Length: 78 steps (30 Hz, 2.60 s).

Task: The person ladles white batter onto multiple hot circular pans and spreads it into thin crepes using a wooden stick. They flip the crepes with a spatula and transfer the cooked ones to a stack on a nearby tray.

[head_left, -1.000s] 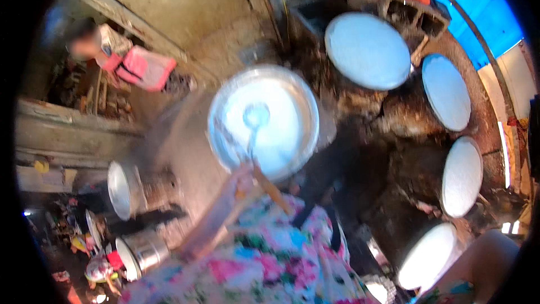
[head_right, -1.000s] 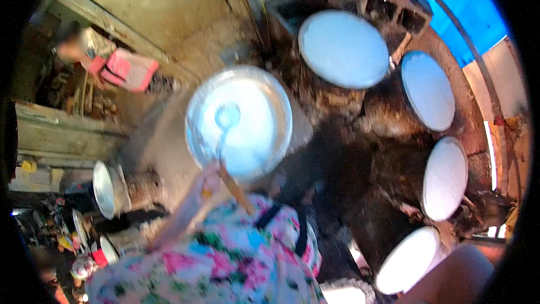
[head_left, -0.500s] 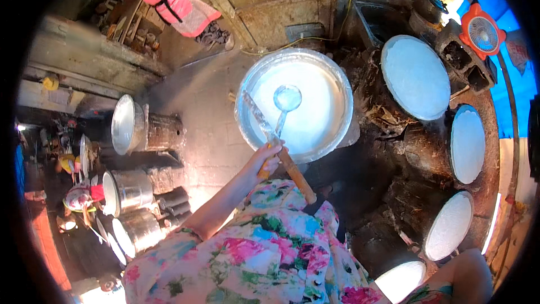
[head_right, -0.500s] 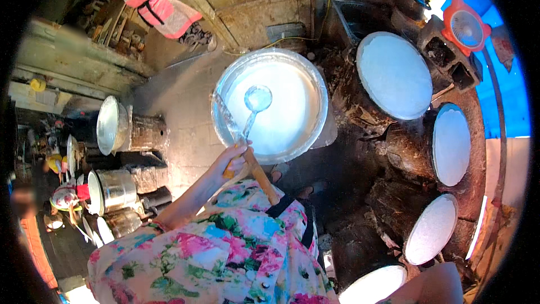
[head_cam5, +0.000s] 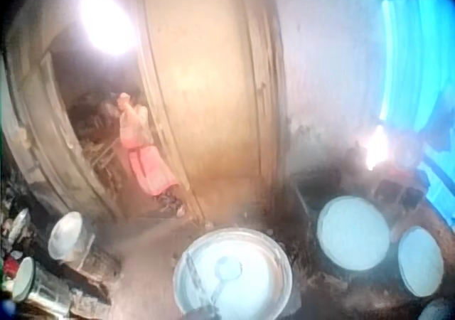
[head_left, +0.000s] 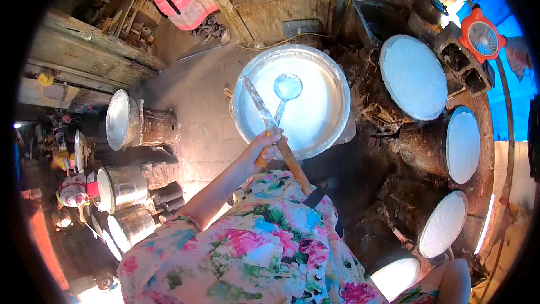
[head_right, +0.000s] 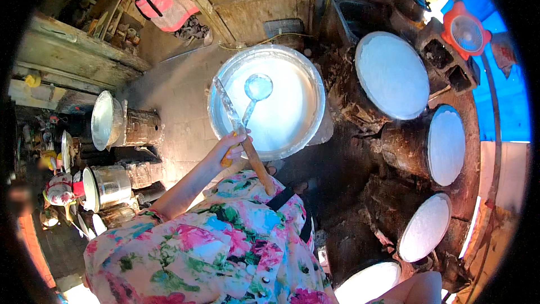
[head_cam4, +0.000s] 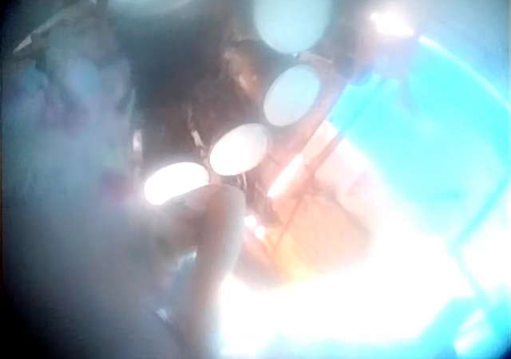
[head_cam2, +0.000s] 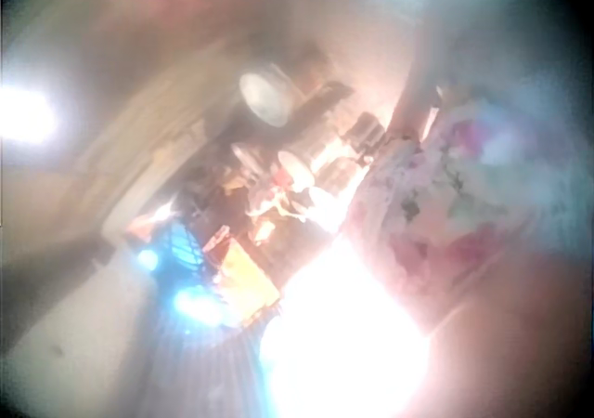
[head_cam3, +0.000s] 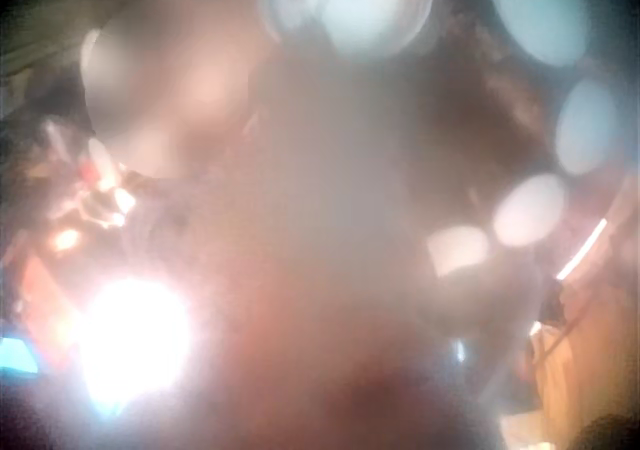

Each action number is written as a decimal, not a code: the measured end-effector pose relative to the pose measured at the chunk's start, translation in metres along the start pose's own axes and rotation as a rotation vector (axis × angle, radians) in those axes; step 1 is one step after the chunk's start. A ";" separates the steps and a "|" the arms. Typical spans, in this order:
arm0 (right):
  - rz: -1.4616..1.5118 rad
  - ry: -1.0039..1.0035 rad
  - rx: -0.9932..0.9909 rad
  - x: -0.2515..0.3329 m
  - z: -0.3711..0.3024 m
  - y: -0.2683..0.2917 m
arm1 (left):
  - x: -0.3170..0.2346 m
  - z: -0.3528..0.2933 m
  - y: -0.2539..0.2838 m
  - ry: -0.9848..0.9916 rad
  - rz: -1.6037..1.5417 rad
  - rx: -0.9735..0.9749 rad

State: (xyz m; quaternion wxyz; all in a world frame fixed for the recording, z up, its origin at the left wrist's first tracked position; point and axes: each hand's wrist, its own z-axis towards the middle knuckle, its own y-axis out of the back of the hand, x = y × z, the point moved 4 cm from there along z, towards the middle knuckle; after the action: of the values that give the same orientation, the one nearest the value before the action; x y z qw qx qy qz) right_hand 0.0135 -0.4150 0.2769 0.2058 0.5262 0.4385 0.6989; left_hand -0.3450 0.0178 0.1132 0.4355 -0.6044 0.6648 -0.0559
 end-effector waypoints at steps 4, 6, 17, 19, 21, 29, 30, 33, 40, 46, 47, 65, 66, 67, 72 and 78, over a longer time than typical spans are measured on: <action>-0.007 0.005 0.007 0.006 -0.001 0.002 | -0.003 0.000 0.008 0.023 0.008 -0.038; -0.011 0.014 0.010 0.011 0.000 0.001 | 0.000 0.001 0.011 0.039 0.002 -0.032; -0.042 0.089 -0.033 0.042 -0.003 0.005 | -0.008 0.015 0.038 0.090 0.257 -0.082; -0.062 0.129 -0.037 0.057 0.001 0.012 | -0.003 0.026 0.051 0.097 0.168 -0.022; -0.041 0.151 -0.049 0.061 0.001 0.020 | -0.006 0.031 0.044 0.053 0.025 0.047; 0.009 0.443 -0.304 0.136 0.019 0.125 | -0.004 0.049 0.028 0.087 -0.138 0.070; -0.022 0.476 -0.356 0.152 0.018 0.142 | 0.009 0.061 0.018 0.121 -0.180 0.122; 0.052 0.569 -0.450 0.143 0.053 0.146 | 0.014 0.049 0.034 0.082 -0.274 0.032; 0.027 0.134 -0.371 -0.091 0.240 -0.095 | 0.036 0.051 -0.039 0.014 -0.493 -0.002; -0.075 0.192 -0.285 -0.126 0.300 -0.179 | 0.056 0.045 -0.081 -0.014 -0.642 0.079; -0.103 0.203 -0.272 -0.125 0.307 -0.183 | 0.059 0.044 -0.087 -0.026 -0.657 0.062; -0.587 0.411 -0.060 -0.131 0.352 -0.198 | 0.063 0.056 -0.113 -0.100 -0.562 -0.022; -0.555 0.410 -0.114 -0.131 0.353 -0.190 | 0.061 0.056 -0.111 -0.105 -0.552 -0.014; -0.525 0.412 -0.160 -0.128 0.355 -0.179 | 0.061 0.056 -0.108 -0.108 -0.547 -0.013; -0.371 0.334 -0.188 -0.129 0.344 -0.173 | 0.061 0.057 -0.104 -0.115 -0.542 -0.008; -0.392 0.246 -0.196 -0.138 0.312 -0.174 | 0.061 0.056 -0.102 -0.095 -0.554 -0.019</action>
State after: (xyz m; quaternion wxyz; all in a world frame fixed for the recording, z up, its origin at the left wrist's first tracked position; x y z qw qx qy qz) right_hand 0.3185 -0.3024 0.0753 0.3323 0.3197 0.4842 0.7436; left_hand -0.2250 -0.0354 0.1086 0.4286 -0.7689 0.4538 -0.1383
